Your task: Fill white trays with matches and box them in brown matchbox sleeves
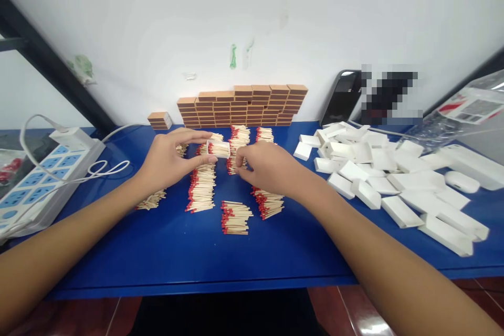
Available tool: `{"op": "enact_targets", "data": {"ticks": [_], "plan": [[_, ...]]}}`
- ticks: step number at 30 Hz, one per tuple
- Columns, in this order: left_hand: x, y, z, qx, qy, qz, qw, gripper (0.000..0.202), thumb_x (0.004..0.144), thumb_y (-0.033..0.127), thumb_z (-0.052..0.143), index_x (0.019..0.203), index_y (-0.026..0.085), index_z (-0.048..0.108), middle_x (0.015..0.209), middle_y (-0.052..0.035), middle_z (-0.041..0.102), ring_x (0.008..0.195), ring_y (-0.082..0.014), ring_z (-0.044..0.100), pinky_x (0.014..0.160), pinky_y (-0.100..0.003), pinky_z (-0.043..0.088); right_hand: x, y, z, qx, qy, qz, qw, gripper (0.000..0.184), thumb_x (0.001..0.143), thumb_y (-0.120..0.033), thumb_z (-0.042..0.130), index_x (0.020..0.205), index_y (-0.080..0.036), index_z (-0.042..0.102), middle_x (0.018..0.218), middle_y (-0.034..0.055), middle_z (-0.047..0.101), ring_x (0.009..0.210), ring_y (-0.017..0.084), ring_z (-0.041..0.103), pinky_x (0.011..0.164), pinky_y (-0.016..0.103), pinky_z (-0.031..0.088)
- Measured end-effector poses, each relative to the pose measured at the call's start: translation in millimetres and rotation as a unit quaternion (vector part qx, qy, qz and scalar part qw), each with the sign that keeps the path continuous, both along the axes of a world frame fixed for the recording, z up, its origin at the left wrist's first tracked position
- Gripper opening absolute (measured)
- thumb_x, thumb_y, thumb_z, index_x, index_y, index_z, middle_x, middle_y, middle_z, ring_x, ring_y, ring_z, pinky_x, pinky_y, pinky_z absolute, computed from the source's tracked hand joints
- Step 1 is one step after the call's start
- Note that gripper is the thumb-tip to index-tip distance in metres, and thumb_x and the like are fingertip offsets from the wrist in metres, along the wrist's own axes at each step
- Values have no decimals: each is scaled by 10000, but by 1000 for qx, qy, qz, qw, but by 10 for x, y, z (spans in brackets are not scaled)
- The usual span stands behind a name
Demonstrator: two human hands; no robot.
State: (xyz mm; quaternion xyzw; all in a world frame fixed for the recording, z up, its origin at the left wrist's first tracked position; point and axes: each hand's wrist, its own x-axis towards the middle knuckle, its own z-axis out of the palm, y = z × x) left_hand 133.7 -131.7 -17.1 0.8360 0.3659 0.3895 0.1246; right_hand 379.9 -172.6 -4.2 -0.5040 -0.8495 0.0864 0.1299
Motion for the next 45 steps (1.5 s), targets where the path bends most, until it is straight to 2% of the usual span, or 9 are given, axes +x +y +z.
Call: {"op": "enact_targets", "data": {"ticks": [6, 13, 19, 24, 30, 38, 45], "plan": [[4, 3, -2, -3, 3, -10, 1000, 476, 820, 524, 848, 1178, 219, 774, 1175, -79, 793, 1093, -261, 747, 982, -411, 578, -24, 17, -74, -50, -41, 0, 998, 114, 979, -239, 622, 931, -212, 722, 811, 21, 735, 682, 153, 588, 632, 275, 339], [0, -2, 4, 1, 4, -13, 1000, 458, 826, 508, 848, 1173, 218, 772, 1178, -74, 793, 1096, -251, 743, 985, -401, 572, 10, 10, -44, -49, -35, 13, 998, 135, 993, -245, 590, 924, -201, 697, 802, 23, 730, 659, 148, 579, 628, 276, 348], [-3, -3, 0, 1, 10, -19, 1000, 473, 836, 528, 833, 1186, 218, 760, 1187, -83, 791, 1103, -262, 744, 987, -419, 576, 58, 6, 1, -94, -57, 25, 994, 94, 967, -199, 611, 952, -211, 703, 870, 35, 752, 727, 171, 625, 643, 279, 370], [2, -15, 13, 1, 13, -14, 1000, 467, 838, 518, 835, 1188, 219, 760, 1187, -87, 789, 1106, -263, 742, 995, -419, 573, 40, 0, -18, -74, -59, 21, 995, 92, 976, -230, 634, 1044, -206, 690, 897, 47, 752, 746, 181, 634, 645, 282, 373], [0, -8, 6, 1, 10, -15, 1000, 466, 834, 514, 840, 1183, 214, 761, 1199, -80, 788, 1110, -255, 743, 997, -405, 571, 19, -10, -39, -72, -72, 21, 995, 136, 1003, -219, 581, 1003, -197, 715, 863, 51, 755, 751, 185, 637, 659, 283, 378], [-1, 5, -6, -6, 4, -17, 1000, 513, 815, 556, 844, 1185, 209, 761, 1204, -83, 787, 1091, -262, 754, 970, -401, 579, -99, -54, -11, -57, -151, 23, 987, 165, 1036, -255, 540, 999, -180, 682, 898, 87, 768, 769, 218, 666, 604, 307, 321], [-5, 7, -12, -6, 6, -19, 1000, 527, 813, 579, 837, 1185, 213, 757, 1198, -83, 789, 1090, -268, 758, 984, -409, 575, -109, -67, 0, -57, -154, 16, 986, 170, 1050, -262, 529, 1012, -181, 674, 854, 82, 758, 732, 212, 652, 591, 307, 309]]}}
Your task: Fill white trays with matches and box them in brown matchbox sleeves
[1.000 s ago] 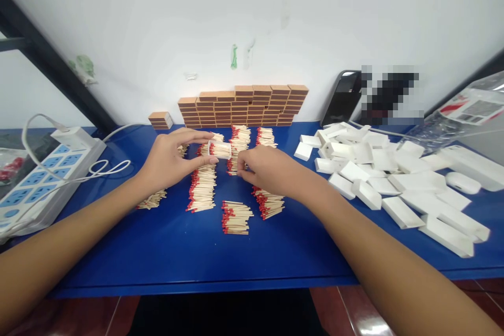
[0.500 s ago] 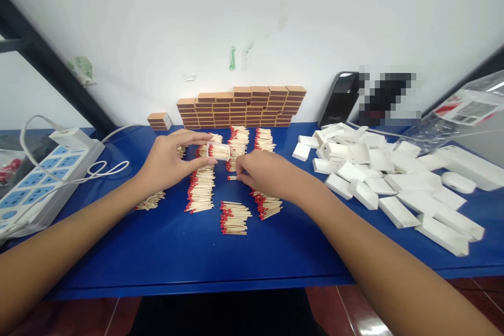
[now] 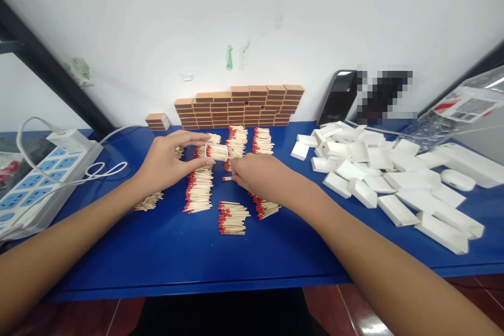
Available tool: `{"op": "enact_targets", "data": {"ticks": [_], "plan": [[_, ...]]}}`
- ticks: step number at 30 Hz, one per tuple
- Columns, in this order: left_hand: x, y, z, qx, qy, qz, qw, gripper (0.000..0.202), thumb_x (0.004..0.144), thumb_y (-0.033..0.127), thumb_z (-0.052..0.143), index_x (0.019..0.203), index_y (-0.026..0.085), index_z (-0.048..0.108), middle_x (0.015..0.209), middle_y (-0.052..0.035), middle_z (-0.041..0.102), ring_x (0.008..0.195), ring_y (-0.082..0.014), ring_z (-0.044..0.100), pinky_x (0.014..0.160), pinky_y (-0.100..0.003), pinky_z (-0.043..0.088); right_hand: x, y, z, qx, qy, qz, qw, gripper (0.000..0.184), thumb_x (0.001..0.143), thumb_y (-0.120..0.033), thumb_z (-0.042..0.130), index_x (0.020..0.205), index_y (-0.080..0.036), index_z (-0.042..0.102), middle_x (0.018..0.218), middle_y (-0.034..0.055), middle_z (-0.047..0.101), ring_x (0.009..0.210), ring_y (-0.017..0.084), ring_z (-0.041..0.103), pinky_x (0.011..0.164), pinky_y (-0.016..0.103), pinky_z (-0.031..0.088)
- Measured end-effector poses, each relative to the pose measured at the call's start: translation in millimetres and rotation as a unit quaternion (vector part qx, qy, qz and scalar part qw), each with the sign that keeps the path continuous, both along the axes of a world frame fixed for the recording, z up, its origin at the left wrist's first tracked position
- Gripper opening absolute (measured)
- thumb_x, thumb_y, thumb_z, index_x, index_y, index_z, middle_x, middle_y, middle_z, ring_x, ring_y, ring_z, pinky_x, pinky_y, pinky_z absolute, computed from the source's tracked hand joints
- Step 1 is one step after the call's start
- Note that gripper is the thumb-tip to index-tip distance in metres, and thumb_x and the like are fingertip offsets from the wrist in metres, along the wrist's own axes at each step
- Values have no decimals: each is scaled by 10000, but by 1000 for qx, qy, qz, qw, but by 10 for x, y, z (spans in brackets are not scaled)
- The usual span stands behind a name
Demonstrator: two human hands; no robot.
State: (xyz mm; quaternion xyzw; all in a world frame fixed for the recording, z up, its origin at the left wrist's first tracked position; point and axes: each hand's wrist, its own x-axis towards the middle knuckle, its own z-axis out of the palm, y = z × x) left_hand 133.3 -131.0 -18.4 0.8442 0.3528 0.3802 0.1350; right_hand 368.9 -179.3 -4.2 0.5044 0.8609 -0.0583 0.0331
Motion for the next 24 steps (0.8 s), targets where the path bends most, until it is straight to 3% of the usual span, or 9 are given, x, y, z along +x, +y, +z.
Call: {"op": "enact_targets", "data": {"ticks": [10, 24], "plan": [[-19, 43, -26, 55, 39, -3, 998, 487, 830, 522, 843, 1187, 202, 759, 1170, -86, 795, 1070, -263, 738, 956, -423, 568, 89, 14, 50, -2, 99, -1, 995, 167, 1054, -278, 545, 990, -199, 676, 825, 39, 735, 711, 175, 603, 642, 285, 345], [-33, 51, -26, 61, 44, -5, 997, 464, 843, 531, 828, 1175, 213, 764, 1153, -79, 796, 1051, -256, 733, 943, -407, 560, 103, 33, 27, 3, 106, 0, 994, 179, 1053, -294, 539, 994, -202, 681, 812, 34, 729, 702, 174, 601, 631, 291, 340]]}}
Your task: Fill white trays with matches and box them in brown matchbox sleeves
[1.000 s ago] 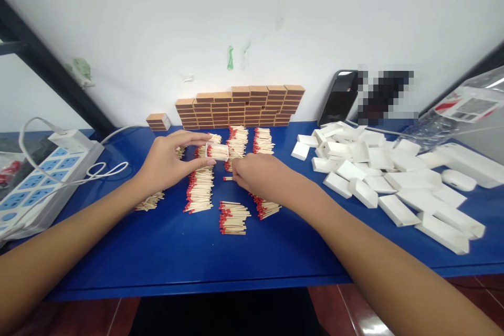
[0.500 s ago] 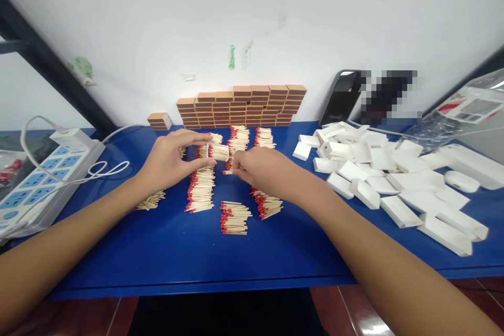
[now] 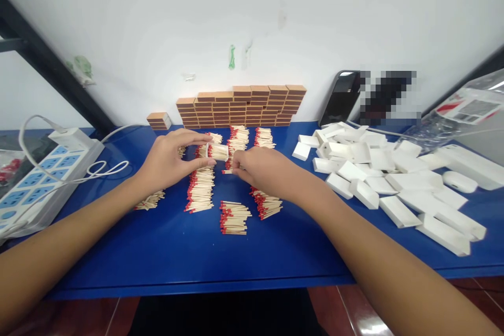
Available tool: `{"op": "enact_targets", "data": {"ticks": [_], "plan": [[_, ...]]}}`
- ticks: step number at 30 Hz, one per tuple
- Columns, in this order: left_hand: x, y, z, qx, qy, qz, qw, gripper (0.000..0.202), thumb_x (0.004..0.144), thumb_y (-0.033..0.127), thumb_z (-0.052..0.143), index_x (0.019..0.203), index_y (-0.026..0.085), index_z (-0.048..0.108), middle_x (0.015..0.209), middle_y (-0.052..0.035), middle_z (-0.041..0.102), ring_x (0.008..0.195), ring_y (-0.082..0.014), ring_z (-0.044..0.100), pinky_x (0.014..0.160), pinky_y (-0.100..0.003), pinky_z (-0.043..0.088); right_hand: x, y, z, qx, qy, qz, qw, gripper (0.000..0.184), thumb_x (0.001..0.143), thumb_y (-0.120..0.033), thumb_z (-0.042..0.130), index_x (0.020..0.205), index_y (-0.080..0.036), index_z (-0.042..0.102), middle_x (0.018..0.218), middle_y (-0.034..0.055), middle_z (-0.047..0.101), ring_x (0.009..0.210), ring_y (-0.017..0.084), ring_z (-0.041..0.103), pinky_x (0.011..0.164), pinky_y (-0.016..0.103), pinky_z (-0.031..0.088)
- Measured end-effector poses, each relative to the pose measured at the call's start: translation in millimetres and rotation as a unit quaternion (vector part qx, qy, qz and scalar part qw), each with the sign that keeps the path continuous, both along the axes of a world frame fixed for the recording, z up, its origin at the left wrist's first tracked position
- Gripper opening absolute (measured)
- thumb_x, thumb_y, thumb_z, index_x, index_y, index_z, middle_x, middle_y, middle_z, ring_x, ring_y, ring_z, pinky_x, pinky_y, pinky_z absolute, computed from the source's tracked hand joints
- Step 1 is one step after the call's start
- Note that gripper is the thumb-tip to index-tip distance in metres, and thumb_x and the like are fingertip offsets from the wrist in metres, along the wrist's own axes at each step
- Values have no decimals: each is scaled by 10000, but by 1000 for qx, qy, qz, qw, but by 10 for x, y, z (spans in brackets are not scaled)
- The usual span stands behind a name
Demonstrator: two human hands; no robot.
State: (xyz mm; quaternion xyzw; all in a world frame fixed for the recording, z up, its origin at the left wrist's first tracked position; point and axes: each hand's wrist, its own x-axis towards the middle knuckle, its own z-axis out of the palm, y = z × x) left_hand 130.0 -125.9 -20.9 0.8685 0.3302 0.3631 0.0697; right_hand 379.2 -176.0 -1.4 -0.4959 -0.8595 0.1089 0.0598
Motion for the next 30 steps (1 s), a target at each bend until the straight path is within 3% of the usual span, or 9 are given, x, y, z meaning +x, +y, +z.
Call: {"op": "enact_targets", "data": {"ticks": [17, 24, 30], "plan": [[-11, 19, -15, 22, 23, 1, 999, 451, 815, 433, 878, 1188, 209, 758, 1151, -71, 793, 1056, -250, 733, 951, -394, 551, 12, -6, 49, 11, 24, -17, 1000, 188, 1065, -340, 538, 1014, -218, 672, 761, 11, 689, 685, 171, 579, 623, 286, 324], [11, -5, -13, 10, 4, -15, 1000, 443, 802, 402, 891, 1182, 216, 758, 1160, -61, 795, 1058, -241, 736, 948, -373, 555, 34, 41, 39, 86, 48, -60, 993, 147, 1040, -283, 546, 1041, -214, 675, 704, -9, 619, 623, 159, 502, 615, 279, 294], [39, -49, 10, -7, -4, -24, 1000, 432, 805, 430, 884, 1168, 228, 766, 1157, -52, 796, 1049, -227, 736, 947, -361, 551, 4, 32, 14, 109, 87, -71, 988, 142, 1032, -280, 552, 1026, -195, 666, 660, -33, 549, 590, 144, 455, 608, 268, 281]]}}
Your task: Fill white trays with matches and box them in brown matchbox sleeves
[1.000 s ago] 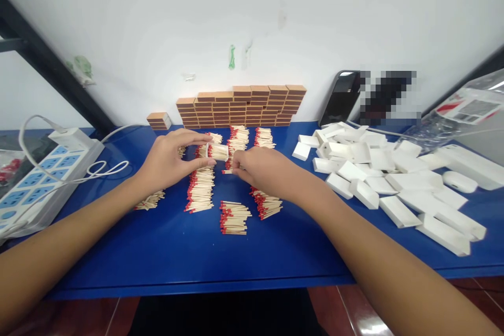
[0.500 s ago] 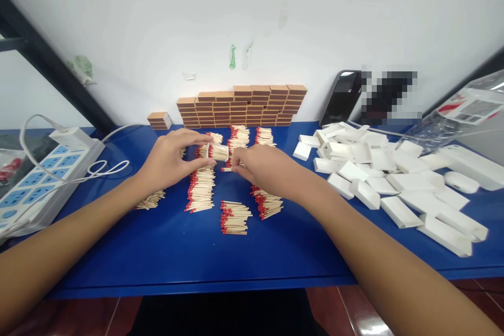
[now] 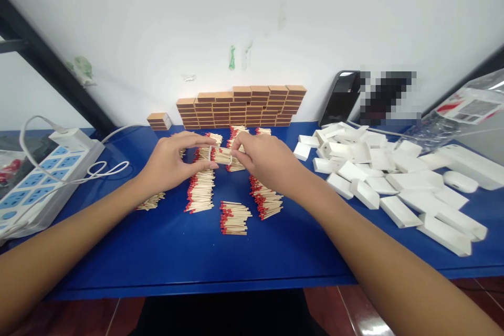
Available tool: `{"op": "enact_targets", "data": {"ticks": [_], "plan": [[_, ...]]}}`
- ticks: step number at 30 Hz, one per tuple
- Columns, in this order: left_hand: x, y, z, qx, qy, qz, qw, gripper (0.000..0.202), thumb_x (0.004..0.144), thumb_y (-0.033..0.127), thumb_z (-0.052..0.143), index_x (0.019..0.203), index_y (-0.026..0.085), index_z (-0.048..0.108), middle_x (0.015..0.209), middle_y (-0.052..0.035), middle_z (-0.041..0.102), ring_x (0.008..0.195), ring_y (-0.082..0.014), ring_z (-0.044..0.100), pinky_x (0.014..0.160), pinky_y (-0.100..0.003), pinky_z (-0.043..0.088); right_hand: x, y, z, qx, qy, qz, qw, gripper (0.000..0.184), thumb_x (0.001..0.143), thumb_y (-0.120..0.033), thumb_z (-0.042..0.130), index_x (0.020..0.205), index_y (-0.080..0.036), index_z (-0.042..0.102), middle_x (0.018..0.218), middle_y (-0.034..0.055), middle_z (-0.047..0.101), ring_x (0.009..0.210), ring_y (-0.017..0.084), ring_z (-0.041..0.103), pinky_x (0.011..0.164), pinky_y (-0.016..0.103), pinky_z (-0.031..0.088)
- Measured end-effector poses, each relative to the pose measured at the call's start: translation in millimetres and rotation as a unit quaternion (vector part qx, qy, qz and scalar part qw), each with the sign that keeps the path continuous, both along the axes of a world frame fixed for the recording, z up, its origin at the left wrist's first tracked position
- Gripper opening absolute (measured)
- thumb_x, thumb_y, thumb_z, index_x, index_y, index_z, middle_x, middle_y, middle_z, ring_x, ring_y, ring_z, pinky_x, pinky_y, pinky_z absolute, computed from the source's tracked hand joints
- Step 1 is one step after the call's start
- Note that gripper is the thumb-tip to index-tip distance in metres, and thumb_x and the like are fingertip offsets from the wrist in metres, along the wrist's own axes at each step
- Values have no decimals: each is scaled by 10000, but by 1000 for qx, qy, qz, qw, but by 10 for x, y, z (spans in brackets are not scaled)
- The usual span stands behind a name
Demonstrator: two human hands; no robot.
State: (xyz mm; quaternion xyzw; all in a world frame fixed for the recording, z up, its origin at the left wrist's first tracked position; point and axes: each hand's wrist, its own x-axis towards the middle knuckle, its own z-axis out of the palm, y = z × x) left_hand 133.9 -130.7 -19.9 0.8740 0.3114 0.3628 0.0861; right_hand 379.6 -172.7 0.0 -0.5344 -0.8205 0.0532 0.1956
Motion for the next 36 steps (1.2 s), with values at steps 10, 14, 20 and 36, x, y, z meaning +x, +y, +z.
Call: {"op": "enact_targets", "data": {"ticks": [10, 14, 20, 36], "plan": [[23, -40, 17, -6, -16, -8, 1000, 453, 798, 466, 881, 1167, 229, 771, 1152, -45, 797, 1056, -225, 735, 948, -350, 549, -43, -22, -34, 13, 31, 28, 999, 143, 1031, -282, 553, 1044, -185, 657, 624, -61, 470, 546, 131, 379, 610, 264, 271], [25, -45, 6, -14, -25, -9, 1000, 463, 786, 478, 888, 1164, 236, 775, 1138, -36, 799, 1038, -218, 736, 928, -344, 555, -48, -27, -51, 16, 31, 36, 999, 141, 1030, -278, 555, 1038, -182, 658, 622, -61, 462, 552, 131, 391, 604, 265, 269], [32, -58, 20, -27, -28, -13, 999, 436, 811, 472, 871, 1176, 253, 778, 1157, -29, 798, 1054, -219, 735, 932, -348, 558, -68, -40, -35, 23, 43, 43, 998, 140, 1010, -287, 575, 1022, -189, 675, 582, -70, 455, 541, 130, 399, 612, 270, 275], [-6, 4, 35, -36, -36, 45, 998, 454, 828, 546, 833, 1144, 224, 778, 1159, -63, 802, 1064, -261, 755, 966, -409, 578, 4, 47, -107, -100, -90, 36, 990, 108, 989, -234, 616, 939, -204, 706, 769, 18, 706, 655, 153, 573, 652, 280, 347]]}}
